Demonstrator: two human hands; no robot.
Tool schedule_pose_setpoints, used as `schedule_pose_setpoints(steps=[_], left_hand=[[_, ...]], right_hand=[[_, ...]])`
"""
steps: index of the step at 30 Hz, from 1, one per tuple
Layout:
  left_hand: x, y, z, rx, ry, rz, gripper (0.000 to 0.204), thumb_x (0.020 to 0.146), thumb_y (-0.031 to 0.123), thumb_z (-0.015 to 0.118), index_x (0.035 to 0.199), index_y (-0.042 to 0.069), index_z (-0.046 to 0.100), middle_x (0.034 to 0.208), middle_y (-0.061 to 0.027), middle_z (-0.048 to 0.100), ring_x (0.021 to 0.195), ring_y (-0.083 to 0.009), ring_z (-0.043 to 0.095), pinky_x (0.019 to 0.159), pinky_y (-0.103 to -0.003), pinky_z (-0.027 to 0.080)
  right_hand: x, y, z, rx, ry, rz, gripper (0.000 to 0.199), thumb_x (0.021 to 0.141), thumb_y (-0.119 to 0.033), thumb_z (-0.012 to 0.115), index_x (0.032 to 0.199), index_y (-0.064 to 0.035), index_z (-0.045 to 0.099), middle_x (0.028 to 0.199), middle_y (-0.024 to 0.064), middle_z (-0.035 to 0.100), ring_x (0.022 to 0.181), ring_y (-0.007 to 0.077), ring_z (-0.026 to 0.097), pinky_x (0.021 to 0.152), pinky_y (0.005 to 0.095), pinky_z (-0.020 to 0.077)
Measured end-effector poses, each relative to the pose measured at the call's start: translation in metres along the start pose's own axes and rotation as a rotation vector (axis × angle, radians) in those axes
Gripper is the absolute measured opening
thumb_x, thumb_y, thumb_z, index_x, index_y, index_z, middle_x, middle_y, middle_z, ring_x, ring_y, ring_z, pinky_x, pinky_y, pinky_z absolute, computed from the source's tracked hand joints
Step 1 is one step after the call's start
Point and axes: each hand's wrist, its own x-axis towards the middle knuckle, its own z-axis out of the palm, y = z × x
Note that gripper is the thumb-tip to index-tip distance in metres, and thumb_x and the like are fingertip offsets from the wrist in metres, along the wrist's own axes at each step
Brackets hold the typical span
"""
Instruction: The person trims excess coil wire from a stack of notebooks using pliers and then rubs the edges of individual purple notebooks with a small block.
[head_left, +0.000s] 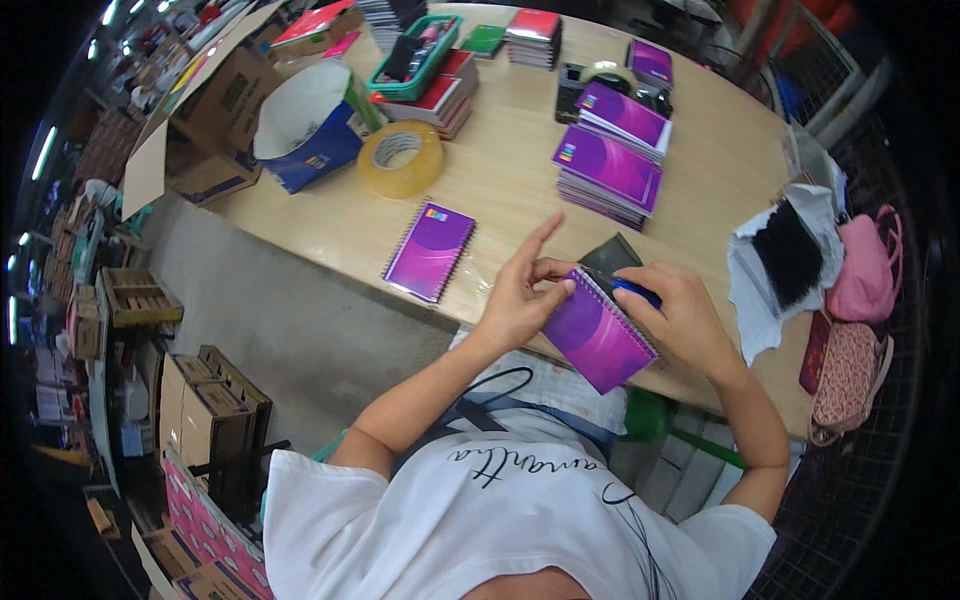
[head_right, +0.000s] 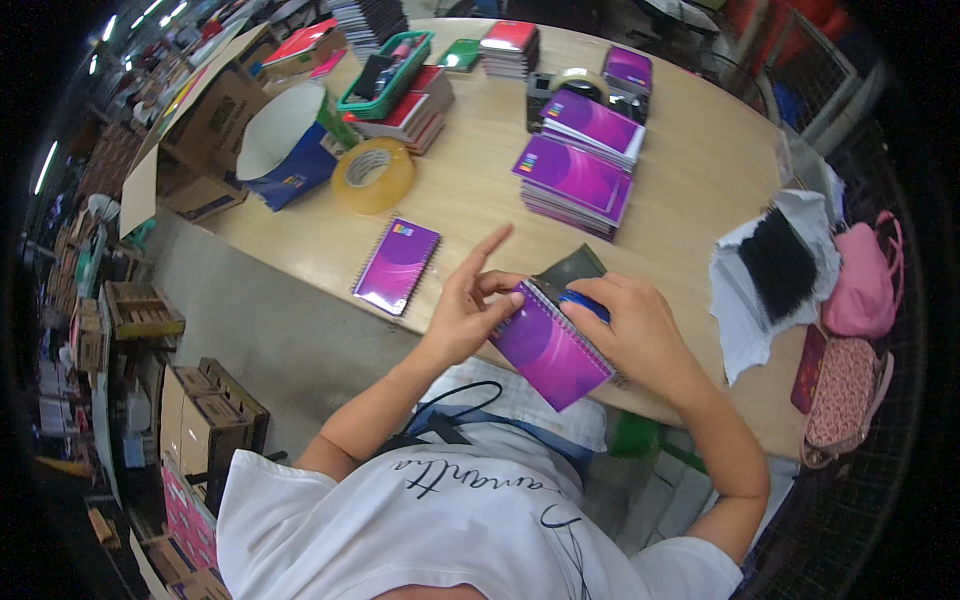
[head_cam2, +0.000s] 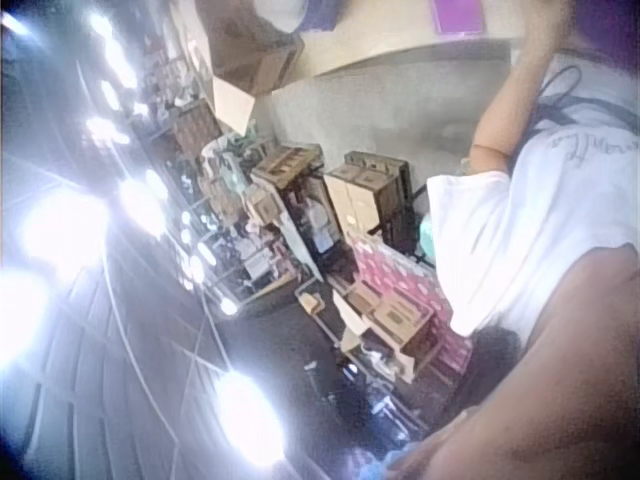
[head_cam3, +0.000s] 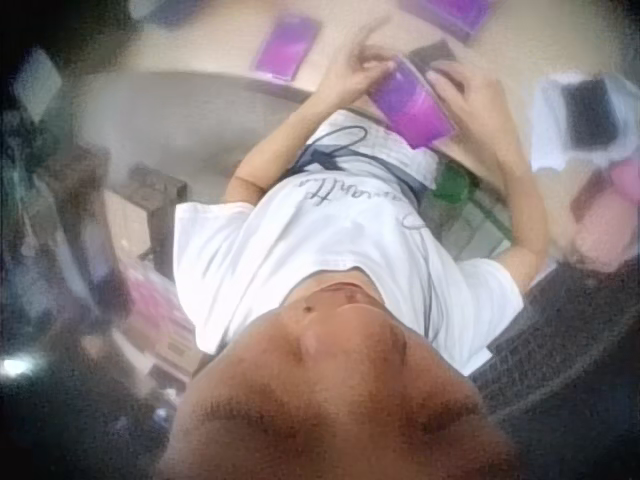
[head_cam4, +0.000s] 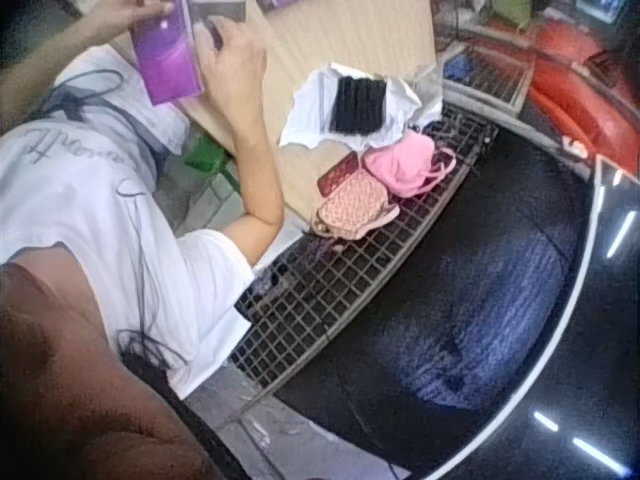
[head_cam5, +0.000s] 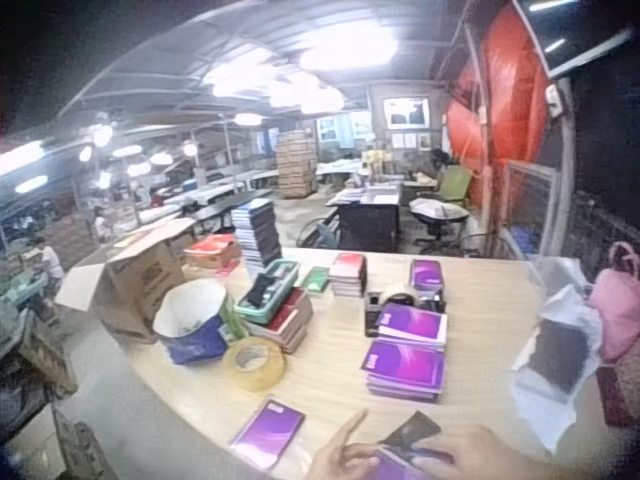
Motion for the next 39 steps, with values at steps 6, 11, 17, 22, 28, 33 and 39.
schedule_pose_setpoints(steps=[6, 11, 17, 22, 28, 33, 39], left_hand=[[-0.029, -0.004, -0.08, 0.034, 0.533, 0.215, 0.042, 0.091, -0.004, 0.054, 0.132, 0.001, 0.054, 0.122, -0.0111, 0.059, 0.094, -0.0099, 0.061, 0.076, -0.023, 0.052], [-0.036, -0.039, -0.147, 0.37, 0.857, 0.238, 0.041, 0.09, -0.005, 0.055, 0.131, -0.001, 0.055, 0.12, -0.0112, 0.059, 0.1, -0.0117, 0.059, 0.088, -0.023, 0.048], [-0.049, -0.043, -0.149, 1.067, 0.96, 0.101, 0.036, 0.081, 0.007, 0.066, 0.117, 0.008, 0.069, 0.093, -0.0089, 0.058, 0.09, -0.021, 0.055, 0.085, -0.033, 0.044], [-0.055, -0.046, -0.149, 1.07, 0.959, 0.045, 0.035, 0.079, 0.012, 0.069, 0.115, 0.009, 0.071, 0.092, -0.0097, 0.058, 0.089, -0.0236, 0.053, 0.087, -0.035, 0.044], [-0.059, -0.039, -0.154, 1.104, 0.897, 0.039, 0.033, 0.08, 0.012, 0.069, 0.113, 0.008, 0.071, 0.097, -0.0114, 0.058, 0.097, -0.0267, 0.054, 0.091, -0.035, 0.043], [-0.028, 0.0, -0.118, 1.16, 0.879, 0.374, 0.042, 0.082, 0.015, 0.07, 0.123, 0.007, 0.063, 0.108, -0.0126, 0.057, 0.103, -0.027, 0.056, 0.093, -0.037, 0.044], [0.167, 0.013, -0.074, 0.963, 0.348, 0.42, 0.057, 0.077, 0.032, 0.079, 0.122, 0.001, 0.062, 0.104, -0.015, 0.065, 0.092, -0.024, 0.064, 0.077, -0.035, 0.052]], right_hand=[[-0.035, 0.049, 0.002, -0.015, 0.498, 0.023, 0.034, 0.084, -0.02, 0.069, 0.11, 0.0014, 0.065, 0.097, 0.0184, 0.063, 0.086, 0.0331, 0.063, 0.078, 0.0391, 0.0498], [-0.055, 0.106, 0.032, -0.193, 0.507, 0.279, 0.034, 0.083, -0.019, 0.07, 0.11, 0.001, 0.064, 0.096, 0.018, 0.06, 0.094, 0.0353, 0.057, 0.084, 0.0419, 0.0452], [-0.06, 0.136, 0.058, -0.417, 0.579, 0.218, 0.039, 0.083, -0.018, 0.068, 0.117, -0.0018, 0.059, 0.102, 0.0195, 0.055, 0.102, 0.0375, 0.05, 0.09, 0.0464, 0.0393], [-0.052, 0.131, 0.065, -0.476, 0.575, 0.259, 0.043, 0.082, -0.02, 0.068, 0.12, -0.0028, 0.057, 0.107, 0.0193, 0.053, 0.102, 0.0373, 0.05, 0.091, 0.0474, 0.0385], [-0.047, 0.14, 0.067, -0.556, 0.588, 0.242, 0.05, 0.081, -0.024, 0.071, 0.125, -0.0042, 0.056, 0.114, 0.0188, 0.052, 0.108, 0.0382, 0.049, 0.095, 0.0472, 0.037], [-0.035, 0.066, 0.078, -0.341, 0.514, 0.037, 0.062, 0.071, -0.02, 0.077, 0.13, -0.014, 0.057, 0.134, 0.0208, 0.045, 0.124, 0.0418, 0.042, 0.105, 0.0479, 0.0348], [0.013, 0.076, 0.089, -0.413, 0.441, -0.07, 0.058, 0.067, -0.018, 0.079, 0.123, -0.0167, 0.064, 0.144, 0.0189, 0.041, 0.126, 0.0394, 0.045, 0.102, 0.0465, 0.0396]])
